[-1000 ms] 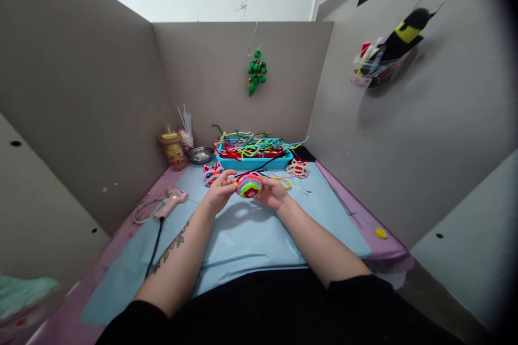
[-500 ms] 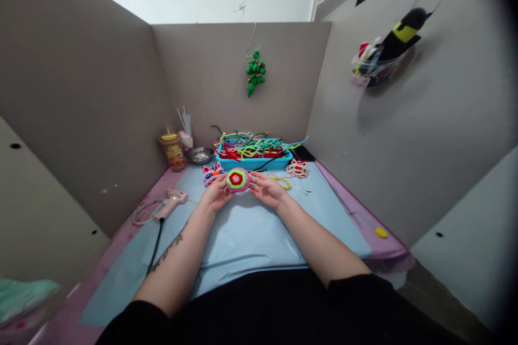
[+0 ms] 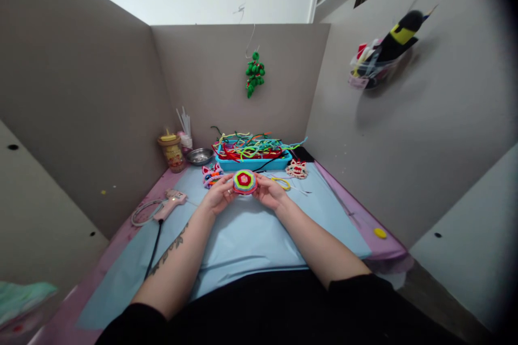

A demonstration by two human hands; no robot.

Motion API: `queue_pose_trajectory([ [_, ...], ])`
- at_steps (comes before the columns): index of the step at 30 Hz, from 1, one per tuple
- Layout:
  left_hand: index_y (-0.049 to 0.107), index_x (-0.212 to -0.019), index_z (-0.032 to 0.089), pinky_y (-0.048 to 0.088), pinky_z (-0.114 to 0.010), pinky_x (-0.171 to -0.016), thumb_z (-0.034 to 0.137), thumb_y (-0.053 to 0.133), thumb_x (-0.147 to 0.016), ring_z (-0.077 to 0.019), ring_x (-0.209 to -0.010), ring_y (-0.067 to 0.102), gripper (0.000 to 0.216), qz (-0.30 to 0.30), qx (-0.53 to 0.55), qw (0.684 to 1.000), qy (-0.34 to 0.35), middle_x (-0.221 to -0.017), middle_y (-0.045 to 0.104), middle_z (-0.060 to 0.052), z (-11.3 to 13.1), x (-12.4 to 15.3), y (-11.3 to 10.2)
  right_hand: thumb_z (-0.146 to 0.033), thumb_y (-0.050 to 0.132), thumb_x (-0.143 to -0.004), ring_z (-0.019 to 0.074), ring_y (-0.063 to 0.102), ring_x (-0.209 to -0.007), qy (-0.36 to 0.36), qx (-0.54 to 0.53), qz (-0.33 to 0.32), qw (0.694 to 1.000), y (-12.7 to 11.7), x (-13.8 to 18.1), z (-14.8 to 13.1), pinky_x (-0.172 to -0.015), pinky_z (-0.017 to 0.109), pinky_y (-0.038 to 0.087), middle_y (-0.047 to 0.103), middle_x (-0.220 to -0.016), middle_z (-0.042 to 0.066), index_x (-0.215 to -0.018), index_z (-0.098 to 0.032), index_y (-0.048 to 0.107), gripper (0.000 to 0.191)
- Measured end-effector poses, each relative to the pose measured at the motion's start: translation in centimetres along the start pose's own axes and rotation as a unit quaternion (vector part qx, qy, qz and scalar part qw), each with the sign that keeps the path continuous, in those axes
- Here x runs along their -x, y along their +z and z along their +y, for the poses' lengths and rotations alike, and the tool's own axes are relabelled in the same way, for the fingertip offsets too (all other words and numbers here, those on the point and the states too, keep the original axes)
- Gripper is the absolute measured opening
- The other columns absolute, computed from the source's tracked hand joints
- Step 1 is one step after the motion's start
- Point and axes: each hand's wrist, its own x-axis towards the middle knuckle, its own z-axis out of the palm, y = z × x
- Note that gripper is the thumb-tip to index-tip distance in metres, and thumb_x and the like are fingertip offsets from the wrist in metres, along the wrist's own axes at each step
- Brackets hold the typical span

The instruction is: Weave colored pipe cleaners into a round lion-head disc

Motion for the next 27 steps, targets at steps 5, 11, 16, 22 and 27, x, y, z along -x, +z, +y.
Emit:
queue_pose_trajectory([
  [5,0.060,-0.104,0.015,0.052,-0.025,-0.063,0.016,0.072,-0.067,-0.0136,-0.069,0.063,0.039,0.010,-0.005,1.000,-0.006,-0.092,0.067,-0.007,-0.3,-0.2,-0.1,-0.017,0.062,-0.073,0.0109,0.060,-0.062,0.001,0.008,-0.021,1.000,1.1,0.8,0.2,-0.054,0.021,0.049,0.068,-0.082,-0.001,-0.099,-0.020,0.060,0.026],
  [11,0.058,-0.101,0.015,0.053,-0.028,-0.063,0.017,0.075,-0.064,-0.0152,-0.068,0.064,0.041,0.042,-0.028,0.999,-0.015,-0.087,0.067,-0.006,-0.8,-0.4,-0.2,-0.020,0.062,-0.074,0.0123,0.061,-0.070,-0.008,0.049,-0.013,0.999,1.3,1.0,0.4,-0.060,0.022,0.049,0.067,-0.087,-0.001,-0.098,-0.023,0.061,0.023],
  [16,0.057,-0.099,0.015,0.052,-0.028,-0.065,0.019,0.078,-0.060,-0.0143,-0.069,0.063,0.045,0.072,-0.045,0.996,-0.013,-0.087,0.065,-0.006,-1.1,-0.6,-0.1,-0.021,0.065,-0.070,0.0133,0.061,-0.072,-0.018,0.041,-0.010,0.999,1.3,0.8,0.3,-0.063,0.024,0.050,0.068,-0.088,0.000,-0.096,-0.021,0.061,0.027],
  [22,0.060,-0.106,0.021,0.048,-0.027,-0.077,0.027,0.077,-0.063,-0.0226,-0.106,0.056,0.047,0.137,-0.148,0.970,0.139,-0.122,0.056,-0.011,-1.5,-0.9,0.1,-0.023,0.076,-0.061,0.0127,0.062,-0.074,-0.123,0.121,0.057,0.983,1.1,0.3,0.6,-0.060,0.021,0.047,0.067,-0.088,-0.002,-0.104,-0.024,0.054,0.048],
  [27,0.051,-0.124,0.024,0.044,-0.031,-0.090,0.020,0.079,-0.057,-0.0249,-0.116,0.050,0.072,0.030,-0.215,0.960,0.180,-0.135,0.046,-0.009,-1.8,0.0,1.5,-0.032,0.077,-0.062,0.0170,0.063,-0.083,-0.110,0.167,-0.008,0.980,1.6,0.6,1.2,-0.069,0.026,0.048,0.067,-0.095,0.002,-0.107,-0.024,0.054,0.051],
])
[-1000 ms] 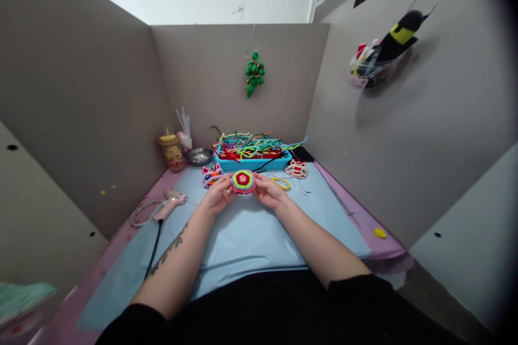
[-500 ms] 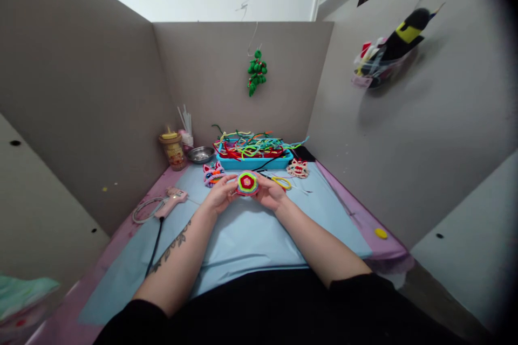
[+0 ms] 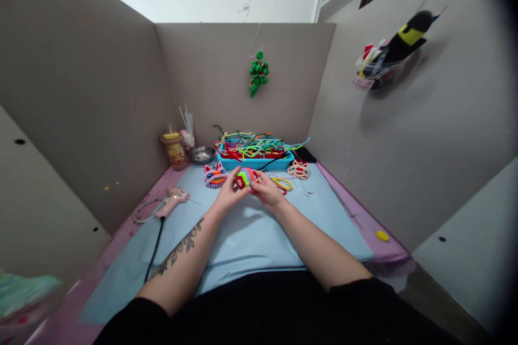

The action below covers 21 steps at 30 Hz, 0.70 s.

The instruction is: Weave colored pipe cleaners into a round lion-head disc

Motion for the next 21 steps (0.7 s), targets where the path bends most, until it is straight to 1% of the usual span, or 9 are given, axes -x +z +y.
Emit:
queue_pose_trajectory([
  [3,0.050,-0.125,0.021,0.040,-0.033,-0.096,0.017,0.082,-0.049,-0.0249,-0.112,0.052,0.082,-0.014,-0.038,0.999,0.007,-0.126,0.053,-0.009,0.4,0.4,0.4,-0.047,0.068,-0.070,0.0186,0.063,-0.083,0.020,0.017,-0.038,0.999,0.4,0.4,0.1,-0.067,0.028,0.047,0.067,-0.095,0.004,-0.106,-0.023,0.057,0.044],
  [6,0.053,-0.119,0.020,0.039,-0.033,-0.097,0.017,0.082,-0.046,-0.0249,-0.110,0.053,0.079,-0.001,-0.074,0.997,0.017,-0.119,0.056,-0.007,0.8,0.5,0.4,-0.056,0.060,-0.074,0.0192,0.063,-0.082,0.036,0.028,-0.070,0.997,0.5,0.5,0.2,-0.068,0.029,0.046,0.068,-0.093,0.004,-0.109,-0.023,0.057,0.048],
  [7,0.055,-0.117,0.020,0.040,-0.033,-0.096,0.017,0.082,-0.046,-0.0248,-0.108,0.054,0.076,0.001,-0.082,0.996,0.018,-0.118,0.057,-0.007,0.9,0.5,0.4,-0.057,0.058,-0.075,0.0191,0.063,-0.081,0.035,0.034,-0.068,0.996,0.4,0.4,0.3,-0.068,0.029,0.046,0.068,-0.091,0.004,-0.110,-0.023,0.056,0.049],
  [9,0.057,-0.113,0.019,0.042,-0.033,-0.092,0.018,0.082,-0.047,-0.0244,-0.104,0.055,0.071,-0.001,-0.097,0.995,0.014,-0.114,0.059,-0.007,1.2,0.5,0.4,-0.058,0.056,-0.076,0.0185,0.062,-0.079,0.012,0.067,-0.030,0.997,0.1,0.1,0.4,-0.067,0.029,0.045,0.067,-0.086,0.004,-0.105,-0.022,0.059,0.047],
  [12,0.059,-0.111,0.017,0.044,-0.032,-0.086,0.019,0.082,-0.049,-0.0232,-0.097,0.058,0.066,-0.020,-0.098,0.995,0.000,-0.107,0.062,-0.008,1.4,0.5,0.3,-0.052,0.058,-0.075,0.0166,0.058,-0.074,-0.063,0.168,0.066,0.981,-0.5,-0.3,0.5,-0.065,0.027,0.042,0.064,-0.075,0.002,-0.090,-0.020,0.062,0.035],
  [14,0.059,-0.109,0.016,0.045,-0.031,-0.082,0.020,0.081,-0.050,-0.0217,-0.090,0.059,0.063,-0.042,-0.074,0.996,-0.015,-0.100,0.064,-0.007,1.4,0.5,0.2,-0.043,0.065,-0.070,0.0162,0.055,-0.075,-0.107,0.239,0.100,0.960,-0.8,-0.5,0.5,-0.066,0.027,0.041,0.061,-0.075,0.001,-0.086,-0.020,0.061,0.028],
  [16,0.060,-0.108,0.015,0.046,-0.030,-0.078,0.020,0.081,-0.051,-0.0203,-0.085,0.060,0.060,-0.062,-0.043,0.997,-0.028,-0.096,0.065,-0.006,1.2,0.5,0.0,-0.035,0.070,-0.064,0.0170,0.053,-0.082,-0.126,0.285,0.100,0.945,-0.9,-0.6,0.6,-0.068,0.027,0.041,0.059,-0.083,0.000,-0.091,-0.022,0.058,0.032],
  [18,0.060,-0.108,0.015,0.046,-0.029,-0.076,0.020,0.081,-0.051,-0.0199,-0.084,0.060,0.060,-0.083,-0.017,0.996,-0.038,-0.095,0.065,-0.006,1.1,0.5,-0.2,-0.031,0.070,-0.061,0.0186,0.053,-0.090,-0.122,0.310,0.076,0.940,-0.9,-0.6,0.8,-0.070,0.028,0.042,0.059,-0.093,0.001,-0.097,-0.023,0.055,0.040],
  [21,0.060,-0.112,0.016,0.045,-0.030,-0.080,0.021,0.082,-0.051,-0.0217,-0.090,0.060,0.064,-0.124,0.019,0.991,-0.051,-0.101,0.065,-0.007,1.0,0.6,-0.2,-0.028,0.068,-0.062,0.0198,0.052,-0.097,-0.117,0.322,0.054,0.938,-0.7,-0.6,1.2,-0.078,0.031,0.044,0.057,-0.100,0.001,-0.099,-0.024,0.052,0.041],
])
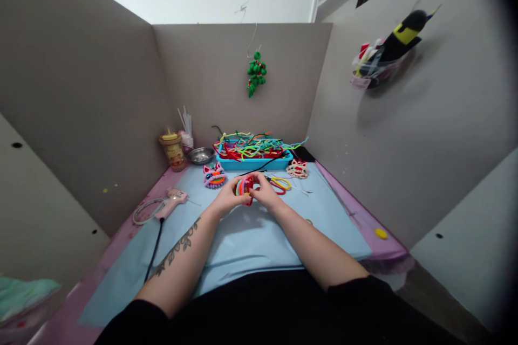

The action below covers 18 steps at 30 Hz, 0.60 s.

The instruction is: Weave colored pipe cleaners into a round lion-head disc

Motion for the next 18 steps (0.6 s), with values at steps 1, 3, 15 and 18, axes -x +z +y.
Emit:
queue_pose_trajectory([
  [1,0.060,-0.113,0.017,0.045,-0.030,-0.081,0.023,0.082,-0.051,-0.0226,-0.093,0.059,0.067,-0.016,0.012,1.000,-0.004,-0.103,0.064,-0.008,0.0,0.0,0.1,-0.027,0.068,-0.061,0.0197,0.052,-0.098,-0.002,0.003,0.005,1.000,0.1,0.0,0.1,-0.082,0.033,0.043,0.057,-0.100,0.001,-0.099,-0.024,0.051,0.041],
  [3,0.060,-0.114,0.017,0.045,-0.032,-0.084,0.028,0.083,-0.051,-0.0243,-0.098,0.058,0.068,-0.039,0.045,0.998,-0.008,-0.106,0.064,-0.009,-0.1,0.1,0.6,-0.026,0.068,-0.061,0.0195,0.051,-0.097,-0.004,0.012,0.024,1.000,0.2,0.0,0.3,-0.089,0.035,0.041,0.056,-0.100,0.001,-0.099,-0.024,0.051,0.041],
  [15,0.069,-0.082,0.013,0.046,-0.031,-0.075,0.070,0.056,-0.066,-0.0237,-0.083,0.060,0.060,0.108,-0.030,0.992,0.054,-0.083,0.068,-0.010,-1.4,-0.1,1.6,-0.025,0.064,-0.066,0.0203,0.050,-0.095,-0.017,0.115,0.069,0.991,1.2,0.7,0.1,-0.091,0.038,0.040,0.052,-0.104,0.005,-0.104,-0.024,0.050,0.041],
  [18,0.069,-0.082,0.012,0.046,-0.031,-0.069,0.072,0.051,-0.068,-0.0236,-0.077,0.061,0.064,0.106,-0.041,0.993,0.036,-0.079,0.068,-0.010,-1.8,-0.2,1.3,-0.024,0.064,-0.064,0.0200,0.050,-0.091,-0.015,0.129,0.073,0.989,1.2,0.8,0.0,-0.086,0.038,0.043,0.051,-0.104,0.005,-0.105,-0.023,0.049,0.044],
])
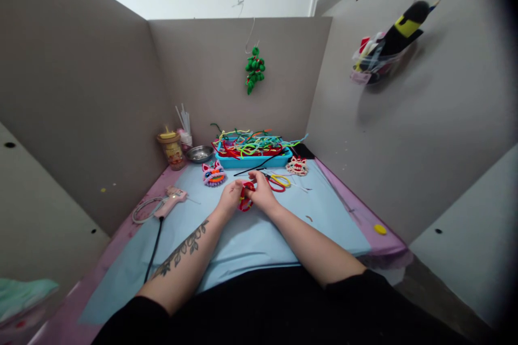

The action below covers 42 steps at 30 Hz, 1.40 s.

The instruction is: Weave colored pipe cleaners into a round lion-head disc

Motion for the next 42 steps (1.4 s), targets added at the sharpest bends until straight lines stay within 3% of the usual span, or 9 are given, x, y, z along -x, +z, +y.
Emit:
queue_pose_trajectory([
  [6,0.065,-0.096,0.012,0.048,-0.032,-0.075,0.071,0.046,-0.072,-0.0236,-0.087,0.062,0.067,0.025,0.030,0.999,0.016,-0.093,0.068,-0.012,-0.6,-0.5,-0.4,-0.033,0.068,-0.063,0.0182,0.054,-0.087,0.009,-0.011,0.010,1.000,0.4,-0.3,0.5,-0.080,0.036,0.046,0.053,-0.104,0.006,-0.104,-0.021,0.048,0.048],
  [9,0.062,-0.104,0.013,0.047,-0.033,-0.080,0.069,0.049,-0.072,-0.0234,-0.093,0.061,0.066,0.043,0.024,0.998,0.047,-0.102,0.066,-0.012,-0.4,-0.6,-0.5,-0.037,0.068,-0.063,0.0155,0.056,-0.071,0.063,-0.089,-0.044,0.993,0.8,-0.5,0.9,-0.066,0.031,0.047,0.058,-0.086,0.002,-0.103,-0.020,0.045,0.049],
  [12,0.061,-0.109,0.014,0.046,-0.035,-0.085,0.067,0.048,-0.075,-0.0243,-0.096,0.061,0.064,-0.004,0.040,0.998,0.040,-0.108,0.065,-0.013,0.1,-0.3,-0.4,-0.033,0.064,-0.066,0.0138,0.055,-0.059,0.087,-0.147,-0.085,0.982,0.8,-0.5,1.2,-0.057,0.027,0.044,0.058,-0.070,-0.003,-0.102,-0.020,0.044,0.043],
  [17,0.065,-0.110,0.015,0.041,-0.037,-0.094,0.067,0.041,-0.079,-0.0270,-0.113,0.054,0.064,-0.015,0.093,0.996,-0.008,-0.119,0.062,-0.013,0.6,-0.1,0.1,-0.021,0.056,-0.068,0.0147,0.055,-0.062,0.015,-0.007,-0.007,1.000,0.0,-0.3,0.8,-0.060,0.027,0.043,0.055,-0.067,-0.004,-0.104,-0.021,0.049,0.037],
  [24,0.065,-0.105,0.013,0.046,-0.031,-0.081,0.051,0.064,-0.071,-0.0235,-0.095,0.062,0.050,0.004,0.116,0.992,-0.054,-0.104,0.068,-0.011,0.6,-0.2,0.7,-0.020,0.056,-0.070,0.0194,0.055,-0.081,-0.044,0.109,0.023,0.993,0.0,0.1,0.0,-0.076,0.035,0.046,0.058,-0.090,0.005,-0.109,-0.019,0.048,0.039],
  [31,0.067,-0.090,0.013,0.045,-0.025,-0.065,0.043,0.065,-0.070,-0.0154,-0.071,0.061,0.035,0.036,0.048,0.996,-0.059,-0.079,0.068,-0.005,0.4,-0.2,0.8,-0.023,0.056,-0.072,0.0225,0.052,-0.091,-0.078,0.124,0.042,0.988,0.2,0.2,0.0,-0.081,0.040,0.046,0.052,-0.102,0.010,-0.109,-0.017,0.048,0.038],
  [34,0.067,-0.088,0.013,0.046,-0.026,-0.067,0.041,0.065,-0.071,-0.0161,-0.072,0.061,0.033,0.029,0.048,0.997,-0.060,-0.078,0.067,-0.005,0.1,-0.5,0.6,-0.022,0.058,-0.070,0.0221,0.052,-0.091,-0.073,0.105,0.039,0.991,0.3,0.1,0.3,-0.082,0.040,0.046,0.051,-0.102,0.010,-0.109,-0.018,0.048,0.040],
  [38,0.067,-0.093,0.014,0.046,-0.030,-0.079,0.043,0.059,-0.075,-0.0207,-0.090,0.061,0.035,0.055,0.057,0.997,-0.021,-0.098,0.067,-0.010,0.1,-0.9,0.0,-0.026,0.067,-0.062,0.0202,0.054,-0.088,-0.025,0.031,0.040,0.998,0.7,-0.2,0.8,-0.079,0.038,0.048,0.053,-0.102,0.007,-0.105,-0.020,0.048,0.048],
  [42,0.064,-0.105,0.015,0.042,-0.034,-0.091,0.049,0.058,-0.077,-0.0236,-0.105,0.056,0.044,0.082,-0.013,0.995,0.058,-0.113,0.063,-0.011,0.7,-0.5,-0.3,-0.037,0.071,-0.059,0.0158,0.057,-0.064,0.136,-0.155,-0.055,0.977,1.3,-0.4,0.9,-0.060,0.031,0.048,0.059,-0.079,0.000,-0.102,-0.020,0.045,0.053],
])
